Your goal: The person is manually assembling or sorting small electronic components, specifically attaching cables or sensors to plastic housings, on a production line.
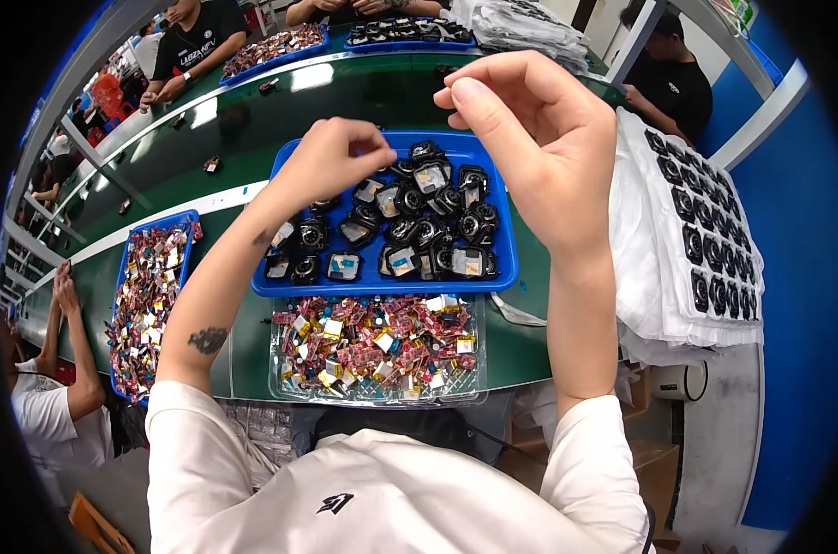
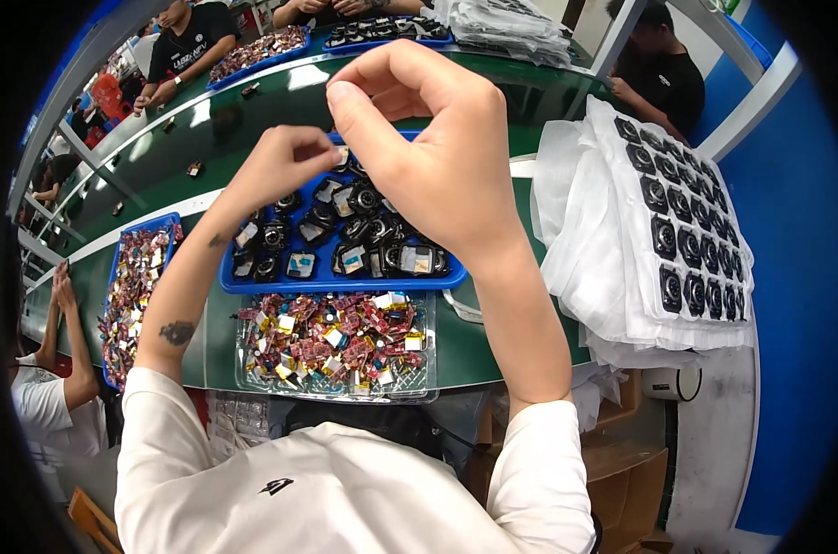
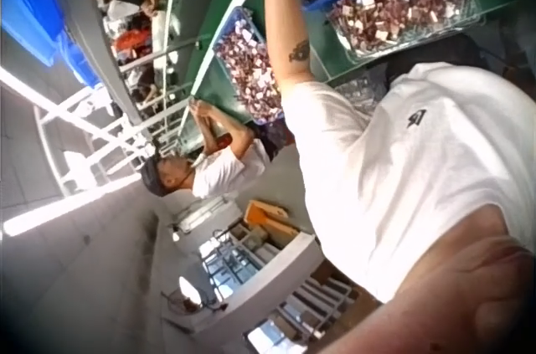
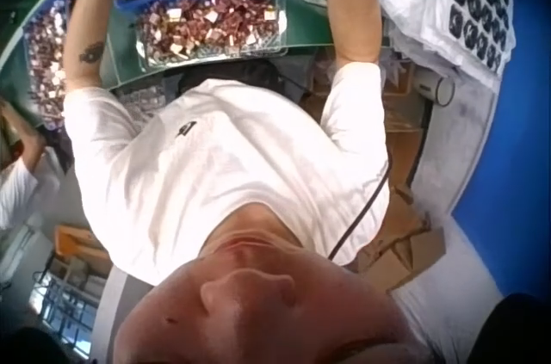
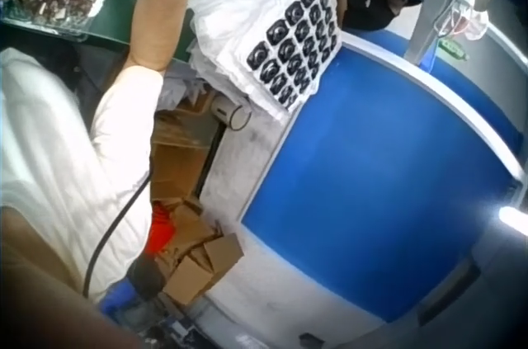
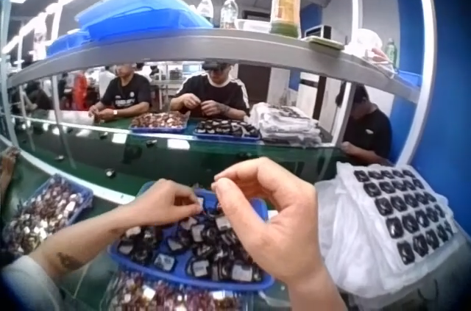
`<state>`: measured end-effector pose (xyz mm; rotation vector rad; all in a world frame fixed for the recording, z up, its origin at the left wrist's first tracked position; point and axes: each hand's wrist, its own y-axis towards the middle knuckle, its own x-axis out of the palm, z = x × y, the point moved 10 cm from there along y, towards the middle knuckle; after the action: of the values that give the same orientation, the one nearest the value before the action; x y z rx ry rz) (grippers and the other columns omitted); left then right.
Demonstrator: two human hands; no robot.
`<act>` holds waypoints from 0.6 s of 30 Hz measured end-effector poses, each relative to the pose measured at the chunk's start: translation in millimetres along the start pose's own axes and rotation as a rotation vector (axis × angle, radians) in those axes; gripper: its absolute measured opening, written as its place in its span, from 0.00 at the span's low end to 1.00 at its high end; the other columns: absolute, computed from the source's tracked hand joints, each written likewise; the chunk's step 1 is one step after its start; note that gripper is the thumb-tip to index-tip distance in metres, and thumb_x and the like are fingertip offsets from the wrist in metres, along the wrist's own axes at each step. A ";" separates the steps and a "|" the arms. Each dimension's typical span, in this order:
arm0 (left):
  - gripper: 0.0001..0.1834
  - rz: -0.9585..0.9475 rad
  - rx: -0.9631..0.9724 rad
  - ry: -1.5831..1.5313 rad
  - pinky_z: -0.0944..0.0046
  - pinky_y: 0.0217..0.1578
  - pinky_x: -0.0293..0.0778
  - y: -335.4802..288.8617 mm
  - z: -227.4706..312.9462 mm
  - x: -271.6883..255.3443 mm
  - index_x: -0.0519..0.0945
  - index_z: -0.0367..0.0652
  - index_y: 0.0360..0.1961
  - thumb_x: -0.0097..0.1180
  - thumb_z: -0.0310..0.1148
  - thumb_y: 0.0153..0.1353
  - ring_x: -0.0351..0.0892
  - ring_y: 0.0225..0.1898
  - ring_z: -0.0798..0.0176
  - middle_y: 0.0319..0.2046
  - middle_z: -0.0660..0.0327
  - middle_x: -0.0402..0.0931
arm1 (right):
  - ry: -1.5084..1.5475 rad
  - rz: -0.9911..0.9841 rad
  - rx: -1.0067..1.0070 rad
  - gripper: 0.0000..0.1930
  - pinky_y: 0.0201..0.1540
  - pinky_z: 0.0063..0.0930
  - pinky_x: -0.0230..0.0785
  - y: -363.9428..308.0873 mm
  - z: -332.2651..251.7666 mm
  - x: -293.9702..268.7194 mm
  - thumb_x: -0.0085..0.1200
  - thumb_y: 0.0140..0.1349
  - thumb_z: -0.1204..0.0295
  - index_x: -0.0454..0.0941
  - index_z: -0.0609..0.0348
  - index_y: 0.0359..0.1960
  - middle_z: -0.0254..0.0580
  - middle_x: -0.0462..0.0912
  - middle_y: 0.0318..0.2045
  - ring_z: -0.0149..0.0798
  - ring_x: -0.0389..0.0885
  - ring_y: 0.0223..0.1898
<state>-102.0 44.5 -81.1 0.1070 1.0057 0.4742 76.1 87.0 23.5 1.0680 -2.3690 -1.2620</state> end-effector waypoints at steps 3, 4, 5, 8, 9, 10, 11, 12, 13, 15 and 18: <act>0.13 -0.190 0.062 0.066 0.61 0.25 0.71 -69.5 39.6 9.4 0.80 0.40 0.19 0.65 0.39 0.48 0.77 0.22 0.59 0.18 0.60 0.76 | -0.068 -0.075 0.013 0.06 0.36 0.19 0.74 -3.0 -1.7 9.3 0.56 0.60 0.75 0.79 0.66 0.33 0.38 0.83 0.29 0.28 0.82 0.34; 0.14 -0.226 0.097 0.109 0.61 0.24 0.70 -92.4 42.2 7.7 0.80 0.40 0.18 0.65 0.40 0.46 0.76 0.21 0.58 0.17 0.60 0.74 | -0.071 -0.107 0.009 0.06 0.36 0.18 0.73 -3.0 0.9 20.5 0.56 0.59 0.74 0.79 0.66 0.33 0.37 0.82 0.28 0.28 0.82 0.33; 0.12 -0.268 0.130 0.121 0.63 0.22 0.69 -106.2 48.7 13.5 0.79 0.39 0.18 0.67 0.37 0.44 0.75 0.19 0.60 0.16 0.60 0.74 | -0.095 -0.109 0.005 0.05 0.35 0.18 0.72 -3.6 1.6 21.4 0.56 0.59 0.75 0.79 0.65 0.32 0.35 0.82 0.27 0.26 0.82 0.32; 0.08 -0.300 0.188 0.163 0.66 0.20 0.67 -131.3 39.2 21.0 0.79 0.38 0.17 0.66 0.30 0.42 0.74 0.19 0.61 0.17 0.59 0.74 | -0.175 -0.182 -0.041 0.04 0.35 0.18 0.72 -4.7 1.1 36.4 0.57 0.57 0.76 0.79 0.65 0.31 0.35 0.82 0.26 0.26 0.81 0.30; 0.07 -0.275 0.148 0.074 0.66 0.20 0.67 -130.7 33.7 18.1 0.79 0.37 0.17 0.64 0.29 0.41 0.73 0.18 0.61 0.17 0.59 0.73 | -0.191 -0.189 -0.050 0.04 0.35 0.19 0.71 -5.8 0.6 39.3 0.57 0.57 0.76 0.79 0.65 0.31 0.36 0.82 0.25 0.26 0.81 0.29; 0.05 -0.248 0.110 -0.015 0.66 0.20 0.66 -129.1 30.7 14.3 0.79 0.37 0.17 0.62 0.27 0.41 0.73 0.18 0.62 0.16 0.59 0.73 | -0.195 -0.193 -0.053 0.04 0.35 0.19 0.71 -6.9 0.3 41.7 0.57 0.57 0.76 0.79 0.65 0.31 0.36 0.82 0.25 0.26 0.81 0.29; 0.03 -0.237 0.080 -0.102 0.67 0.20 0.65 -127.5 29.7 5.6 0.79 0.36 0.17 0.59 0.25 0.41 0.71 0.18 0.65 0.16 0.61 0.72 | -0.177 -0.235 -0.046 0.05 0.31 0.21 0.72 -8.4 0.6 47.4 0.56 0.54 0.75 0.79 0.65 0.29 0.40 0.82 0.23 0.30 0.81 0.26; 0.03 -0.239 0.011 -0.179 0.70 0.20 0.63 -125.9 26.1 -3.0 0.79 0.35 0.17 0.60 0.24 0.42 0.69 0.18 0.70 0.15 0.62 0.72 | -0.149 -0.279 -0.039 0.06 0.27 0.23 0.73 -10.4 1.9 55.1 0.56 0.52 0.73 0.78 0.65 0.27 0.44 0.81 0.21 0.34 0.82 0.22; 0.04 -0.224 0.005 -0.246 0.71 0.19 0.62 -120.9 27.3 -11.1 0.79 0.35 0.17 0.60 0.25 0.43 0.68 0.18 0.71 0.15 0.63 0.72 | -0.167 -0.369 -0.057 0.06 0.28 0.24 0.73 -14.7 2.1 62.7 0.56 0.52 0.74 0.79 0.65 0.27 0.45 0.81 0.20 0.37 0.82 0.22; 0.07 -0.149 -0.049 -0.356 0.73 0.19 0.60 -114.1 27.3 -27.3 0.79 0.35 0.18 0.61 0.26 0.48 0.67 0.19 0.75 0.18 0.64 0.74 | -0.169 -0.499 -0.122 0.05 0.29 0.27 0.72 -22.4 -2.5 74.1 0.59 0.51 0.74 0.80 0.62 0.28 0.43 0.80 0.23 0.39 0.80 0.25; 0.08 -0.035 -0.010 -0.468 0.73 0.21 0.60 -101.8 40.4 -47.2 0.79 0.35 0.20 0.61 0.28 0.52 0.67 0.20 0.77 0.19 0.65 0.75 | -0.216 -0.587 -0.250 0.08 0.30 0.26 0.73 -27.6 -16.3 83.4 0.64 0.46 0.79 0.82 0.62 0.30 0.42 0.82 0.26 0.38 0.81 0.28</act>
<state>-55.4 -61.6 -52.8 0.1819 0.5455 0.3970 39.8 8.3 1.7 1.6808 -2.0160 -1.8912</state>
